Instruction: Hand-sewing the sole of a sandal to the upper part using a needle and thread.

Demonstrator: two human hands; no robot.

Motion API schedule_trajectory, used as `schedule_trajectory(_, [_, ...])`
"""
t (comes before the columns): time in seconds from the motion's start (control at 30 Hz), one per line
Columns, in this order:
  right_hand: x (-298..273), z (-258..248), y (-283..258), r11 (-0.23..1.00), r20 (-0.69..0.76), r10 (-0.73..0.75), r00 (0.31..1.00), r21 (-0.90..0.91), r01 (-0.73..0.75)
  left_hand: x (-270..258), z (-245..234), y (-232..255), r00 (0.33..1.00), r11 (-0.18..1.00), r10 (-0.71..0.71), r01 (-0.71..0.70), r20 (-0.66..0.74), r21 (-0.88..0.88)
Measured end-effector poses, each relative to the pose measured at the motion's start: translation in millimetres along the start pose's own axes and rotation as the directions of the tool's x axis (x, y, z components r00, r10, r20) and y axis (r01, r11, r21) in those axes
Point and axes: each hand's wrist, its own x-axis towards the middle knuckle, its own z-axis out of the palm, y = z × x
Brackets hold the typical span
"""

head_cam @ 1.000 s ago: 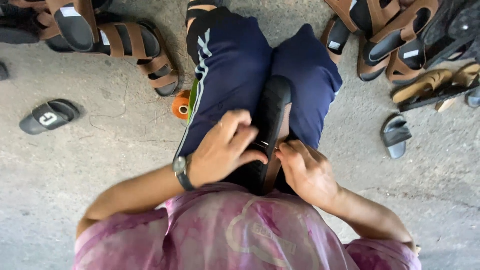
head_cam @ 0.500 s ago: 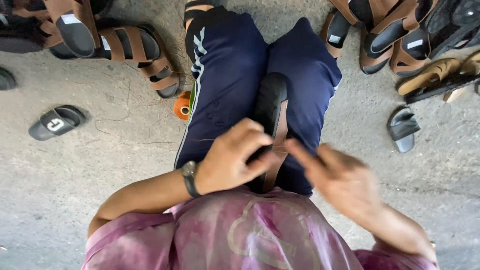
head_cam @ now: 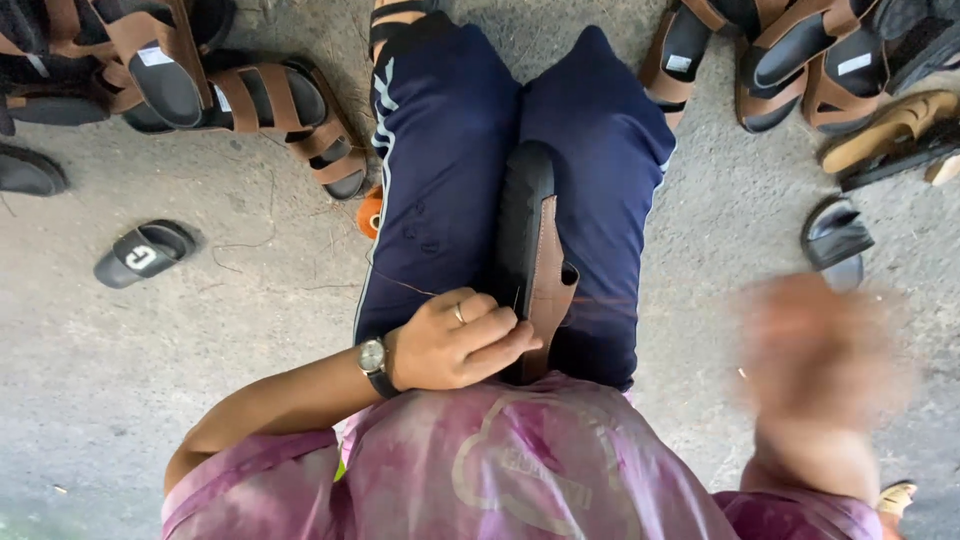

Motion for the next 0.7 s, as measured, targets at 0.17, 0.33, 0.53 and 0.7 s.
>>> schedule_trajectory(0.17, [-16.4,35.6,28.6,-0.173,0.571,-0.138,0.809,0.791,-0.587,3.3,-9.2,-7.5,0.832,0.884,-0.468,0.441,0.299,0.155])
schedule_trajectory(0.33, [42.1,-8.4,-9.6,-0.625,0.161,-0.144,0.976,0.750,-0.216,29.1,-31.4,-19.6,0.717,0.592,-0.458,0.687,0.526,-0.421])
schedule_trajectory(0.53, [46.2,-16.0,-27.1,-0.880,0.243,-0.139,0.960,0.414,-0.232,69.4,-28.1,-53.3,0.865,0.328,-0.383,0.454,0.323,-0.828])
schedule_trajectory(0.7, [57.5,-14.8,-44.4,-0.914,0.284,-0.098,0.954,0.353,-0.199,84.1,0.6,-97.9,0.636,-0.216,-0.674,0.316,0.375,-0.924])
